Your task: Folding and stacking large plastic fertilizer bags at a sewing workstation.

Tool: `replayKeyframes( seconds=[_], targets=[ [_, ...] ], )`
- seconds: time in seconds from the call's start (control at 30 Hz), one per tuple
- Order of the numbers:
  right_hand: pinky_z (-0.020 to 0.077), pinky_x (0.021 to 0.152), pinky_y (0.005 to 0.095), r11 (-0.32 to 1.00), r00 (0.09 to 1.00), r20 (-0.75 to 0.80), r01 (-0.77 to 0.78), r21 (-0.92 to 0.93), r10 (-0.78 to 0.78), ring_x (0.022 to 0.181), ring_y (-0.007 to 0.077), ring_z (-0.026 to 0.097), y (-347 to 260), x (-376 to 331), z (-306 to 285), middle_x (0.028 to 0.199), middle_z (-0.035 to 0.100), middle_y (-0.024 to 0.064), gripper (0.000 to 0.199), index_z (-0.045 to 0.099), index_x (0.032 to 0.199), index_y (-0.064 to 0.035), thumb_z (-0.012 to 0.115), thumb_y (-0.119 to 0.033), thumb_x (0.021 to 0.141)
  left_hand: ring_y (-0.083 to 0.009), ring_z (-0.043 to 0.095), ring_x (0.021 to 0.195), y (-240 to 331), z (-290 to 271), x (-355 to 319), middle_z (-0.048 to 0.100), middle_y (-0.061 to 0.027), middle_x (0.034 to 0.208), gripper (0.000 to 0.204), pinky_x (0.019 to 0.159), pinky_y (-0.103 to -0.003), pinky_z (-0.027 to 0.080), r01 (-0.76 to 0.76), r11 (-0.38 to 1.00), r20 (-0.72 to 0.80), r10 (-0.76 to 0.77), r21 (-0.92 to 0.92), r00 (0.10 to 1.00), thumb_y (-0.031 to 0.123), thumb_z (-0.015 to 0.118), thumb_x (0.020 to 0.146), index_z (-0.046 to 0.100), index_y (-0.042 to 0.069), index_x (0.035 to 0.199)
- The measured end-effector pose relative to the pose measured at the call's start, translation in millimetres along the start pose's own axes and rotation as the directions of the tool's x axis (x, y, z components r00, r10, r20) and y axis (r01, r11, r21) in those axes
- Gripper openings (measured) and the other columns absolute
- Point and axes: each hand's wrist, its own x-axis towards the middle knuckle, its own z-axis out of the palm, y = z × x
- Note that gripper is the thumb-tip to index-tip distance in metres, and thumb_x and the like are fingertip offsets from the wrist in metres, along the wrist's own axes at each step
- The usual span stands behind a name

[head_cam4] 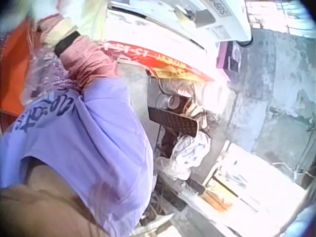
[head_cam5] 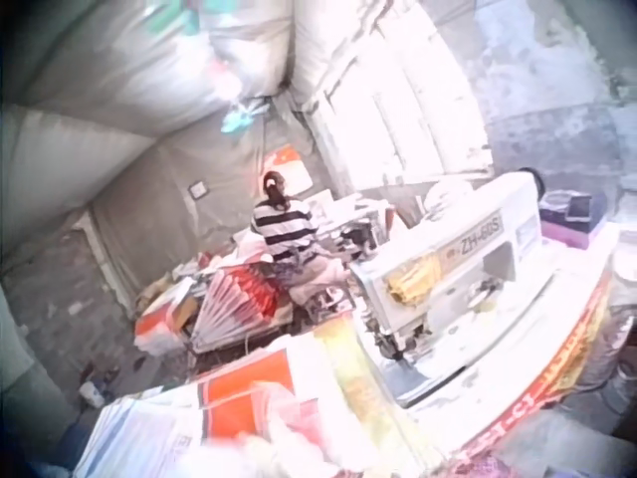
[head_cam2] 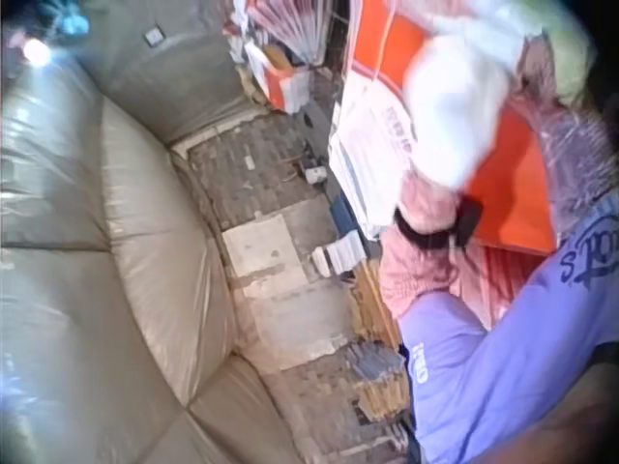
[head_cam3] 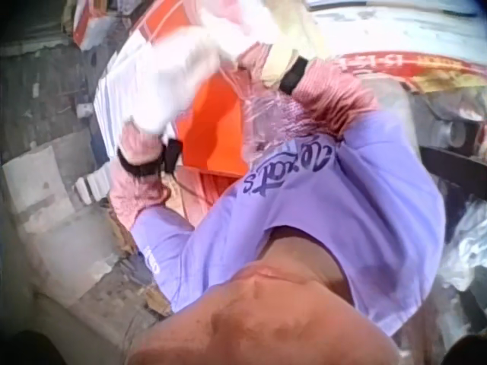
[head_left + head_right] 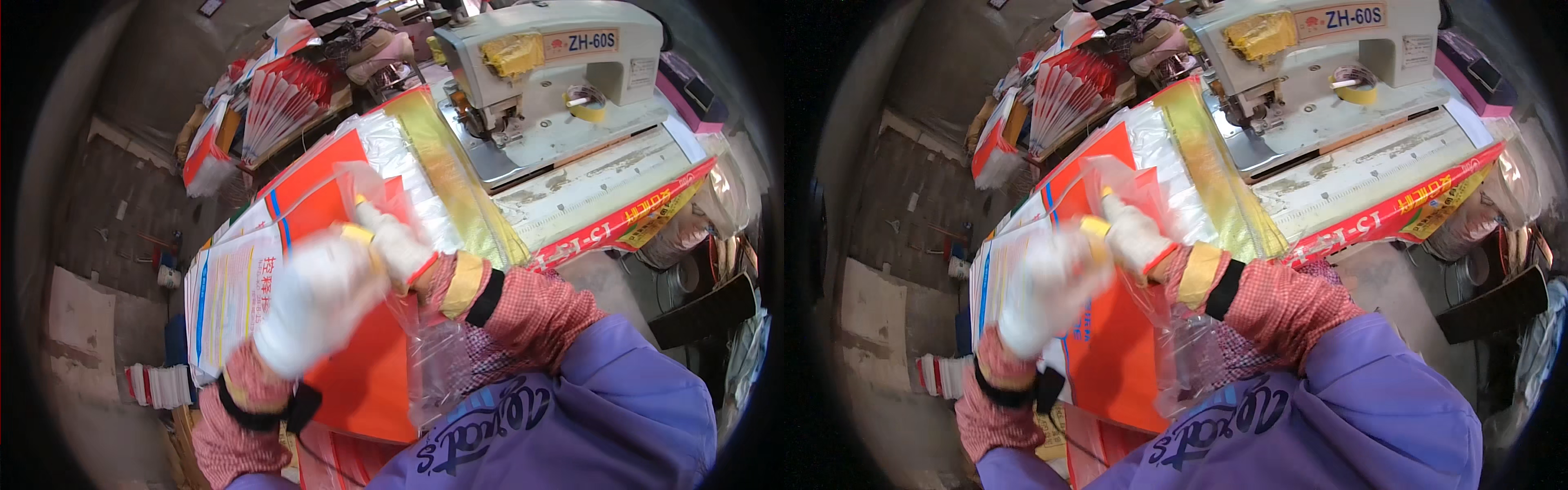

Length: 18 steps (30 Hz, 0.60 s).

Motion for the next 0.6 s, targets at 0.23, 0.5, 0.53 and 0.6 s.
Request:
replayKeyframes(
  seconds=[0.23, 0.5, 0.53, 0.6],
  targets=[
    [0.0463, 0.076, 0.0414, 0.98, 0.917, 0.351, -0.157, -0.118, 0.189, 0.093, 0.0365, 0.058, -53, -13, -17, 0.096, 0.059, 0.0242, 0.068, 0.039, 0.121, -0.0004, 0.064, -0.04, 0.071, -0.0258, 0.051, 0.095, -62, 15, 62, 0.053, -0.0072, 0.103, 0.046, 0.083, -0.038, 0.04, -0.049, 0.685, 0.038, 0.031, 0.727, 0.999, 0.024, 0.075, 0.054, 0.059, 0.007, 0.093],
    [0.0438, 0.086, 0.038, 0.961, 0.818, 0.515, -0.273, -0.043, 0.256, 0.107, 0.0347, 0.052, -48, -24, -49, 0.132, 0.037, 0.0231, 0.093, 0.018, 0.138, -0.0031, 0.067, -0.039, 0.068, -0.0264, 0.05, 0.099, -48, 1, 66, 0.054, -0.0078, 0.107, 0.059, 0.087, -0.039, 0.039, -0.1, 0.829, 0.254, -0.053, 0.55, 0.966, 0.018, 0.077, 0.045, 0.058, 0.008, 0.1],
    [0.0416, 0.089, 0.0374, 0.966, 0.811, 0.533, -0.252, -0.052, 0.241, 0.112, 0.0336, 0.048, -46, -24, -48, 0.134, 0.035, 0.0226, 0.092, 0.018, 0.138, -0.0039, 0.067, -0.038, 0.068, -0.0267, 0.051, 0.096, -49, 4, 69, 0.055, -0.0075, 0.104, 0.05, 0.085, -0.039, 0.04, -0.11, 0.794, 0.243, -0.049, 0.597, 0.969, 0.016, 0.074, 0.049, 0.059, 0.008, 0.097],
    [0.0395, 0.092, 0.0369, 0.971, 0.804, 0.552, -0.232, -0.054, 0.223, 0.117, 0.0324, 0.044, -47, -25, -50, 0.136, 0.033, 0.0221, 0.091, 0.019, 0.138, -0.0046, 0.067, -0.038, 0.068, -0.0269, 0.052, 0.092, -54, 12, 75, 0.056, -0.0072, 0.102, 0.042, 0.084, -0.039, 0.041, -0.121, 0.755, 0.239, -0.047, 0.644, 0.97, 0.015, 0.071, 0.054, 0.061, 0.008, 0.094]
  ],
)
